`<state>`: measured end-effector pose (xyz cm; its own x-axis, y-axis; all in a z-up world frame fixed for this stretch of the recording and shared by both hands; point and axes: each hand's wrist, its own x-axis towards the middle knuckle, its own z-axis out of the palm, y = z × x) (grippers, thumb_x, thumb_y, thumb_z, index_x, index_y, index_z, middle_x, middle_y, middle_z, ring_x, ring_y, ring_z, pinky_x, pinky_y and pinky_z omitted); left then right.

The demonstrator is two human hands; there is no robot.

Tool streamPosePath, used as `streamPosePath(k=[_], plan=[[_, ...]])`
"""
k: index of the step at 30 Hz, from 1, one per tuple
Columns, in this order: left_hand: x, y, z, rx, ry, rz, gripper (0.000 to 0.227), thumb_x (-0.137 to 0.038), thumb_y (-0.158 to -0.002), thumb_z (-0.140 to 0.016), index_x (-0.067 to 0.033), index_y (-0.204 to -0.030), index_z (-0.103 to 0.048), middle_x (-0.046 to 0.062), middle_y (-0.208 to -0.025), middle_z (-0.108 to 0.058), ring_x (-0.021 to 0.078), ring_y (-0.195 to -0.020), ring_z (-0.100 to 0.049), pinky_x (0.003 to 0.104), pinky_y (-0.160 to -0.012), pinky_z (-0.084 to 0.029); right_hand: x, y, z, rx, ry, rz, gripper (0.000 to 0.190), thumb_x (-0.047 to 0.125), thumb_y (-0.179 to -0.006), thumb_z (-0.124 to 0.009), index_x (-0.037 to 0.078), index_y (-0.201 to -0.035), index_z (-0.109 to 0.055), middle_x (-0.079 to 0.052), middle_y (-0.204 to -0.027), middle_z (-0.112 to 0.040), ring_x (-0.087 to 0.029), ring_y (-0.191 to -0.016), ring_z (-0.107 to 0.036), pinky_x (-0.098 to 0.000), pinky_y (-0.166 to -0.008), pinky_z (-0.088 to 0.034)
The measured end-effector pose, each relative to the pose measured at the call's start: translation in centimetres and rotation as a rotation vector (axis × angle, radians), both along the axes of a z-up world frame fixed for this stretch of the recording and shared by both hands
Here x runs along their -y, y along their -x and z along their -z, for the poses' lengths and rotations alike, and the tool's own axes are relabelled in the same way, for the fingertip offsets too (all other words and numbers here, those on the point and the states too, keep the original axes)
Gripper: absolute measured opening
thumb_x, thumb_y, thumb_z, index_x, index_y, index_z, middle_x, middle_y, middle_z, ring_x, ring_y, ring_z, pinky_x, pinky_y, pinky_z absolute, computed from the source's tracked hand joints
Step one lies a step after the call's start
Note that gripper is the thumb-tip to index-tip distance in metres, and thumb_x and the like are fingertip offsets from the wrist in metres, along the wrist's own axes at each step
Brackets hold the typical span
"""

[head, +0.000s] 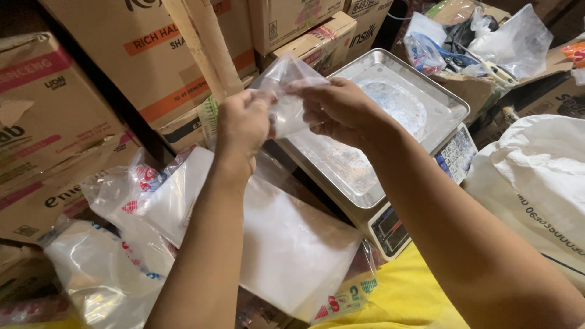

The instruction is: The person cuts open a large sack of tapioca flour with scissors, then uses a scoop to transfer the flour into a small plastic bag placed on a digital scale. The person adjusts the amount until the scale reads 480 grams.

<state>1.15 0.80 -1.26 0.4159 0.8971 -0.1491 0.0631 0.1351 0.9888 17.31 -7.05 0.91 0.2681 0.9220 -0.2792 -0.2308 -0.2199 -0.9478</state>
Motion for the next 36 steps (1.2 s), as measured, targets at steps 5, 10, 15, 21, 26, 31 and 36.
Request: streamPosePath(k=[5, 10, 15, 21, 26, 31, 36], plan=[[-2.1, 0.4, 0.6, 0.628, 0.742, -0.038, 0.017, -0.012, -0.099, -0.051, -0.0022, -0.096, -0.065, 0.012, -0.081, -0.069, 0.0267, -0.073, -0.07, 0.048, -0.078, -0.063, -0.6, -1.1, 0.3, -0.394, 0.001, 0.027, 0.028, 0.025, -0.105, -0.05, 0.002, -0.102, -0.066, -0.01, -0.085, -0.07, -0.015, -0.07, -0.068, -0.0148, -0.047, -0.043], [-3.9, 0.6, 0.3, 0.85, 0.99, -0.003, 0.024, -0.008, -0.098, -0.045, 0.0047, -0.092, -0.064, 0.016, -0.084, -0.07, 0.0282, -0.071, -0.072, 0.052, -0.082, -0.064, 0.2, -0.1, 0.1, -0.806, -0.069, 0.072, 0.036, 0.023, -0.107, -0.035, 0.003, -0.099, -0.064, -0.012, -0.089, -0.071, -0.02, -0.081, -0.071, -0.0365, -0.077, -0.063], [-5.3, -0.3, 2.6, 0.87, 0.97, 0.003, 0.028, -0.011, -0.104, -0.045, 0.0014, -0.082, -0.057, 0.01, -0.071, -0.061, 0.0219, -0.056, -0.061, 0.045, -0.066, -0.063, -0.2, 0.3, -0.2, -0.636, 0.033, 0.269, 0.038, 0.027, -0.099, -0.033, 0.007, -0.1, -0.066, -0.013, -0.092, -0.073, -0.02, -0.081, -0.07, -0.0385, -0.081, -0.061], [-6.2, -0.6, 5.1, 0.962, 0.772, 0.356, 0.053, -0.037, -0.103, -0.068, -0.0145, -0.065, -0.038, -0.002, -0.049, -0.037, 0.015, -0.04, -0.034, 0.034, -0.044, -0.035, -0.9, -1.9, 0.4, -0.852, -0.009, 0.265, 0.026, 0.015, -0.099, -0.041, 0.0, -0.111, -0.059, -0.01, -0.086, -0.066, -0.015, -0.063, -0.056, -0.0306, -0.062, -0.053], [-2.9, 0.5, 4.1, 0.164, 0.057, 0.275, 0.058, -0.039, -0.073, -0.092, -0.0065, -0.1, -0.053, 0.001, -0.075, -0.055, 0.0111, -0.06, -0.049, 0.029, -0.05, -0.041, -0.2, -3.2, 0.1, -0.908, -0.133, 0.201, 0.031, 0.012, -0.09, -0.052, 0.0, -0.116, -0.064, 0.0, -0.067, -0.049, -0.013, -0.05, -0.045, -0.0283, -0.052, -0.048], [-1.7, 0.2, 1.9, -0.362, -0.515, 0.09, 0.089, -0.036, -0.05, -0.107, -0.0088, -0.108, -0.045, 0.007, -0.093, -0.064, 0.0206, -0.081, -0.067, 0.034, -0.071, -0.056, 1.3, -2.8, 0.4, -0.426, -0.163, 0.026, 0.033, -0.002, -0.084, -0.06, 0.01, -0.115, -0.055, -0.004, -0.078, -0.058, -0.015, -0.062, -0.057, -0.0282, -0.061, -0.052], [-1.3, 0.2, 2.0, -0.183, -0.74, -0.128, 0.032, 0.001, -0.072, -0.079, -0.0029, -0.093, -0.055, 0.013, -0.087, -0.067, 0.0201, -0.077, -0.068, 0.033, -0.068, -0.056, 1.2, -2.1, 0.6, 0.332, -0.077, -0.049, 0.048, -0.006, -0.075, -0.079, 0.011, -0.113, -0.057, -0.006, -0.085, -0.06, -0.013, -0.071, -0.06, -0.027, -0.059, -0.049]])
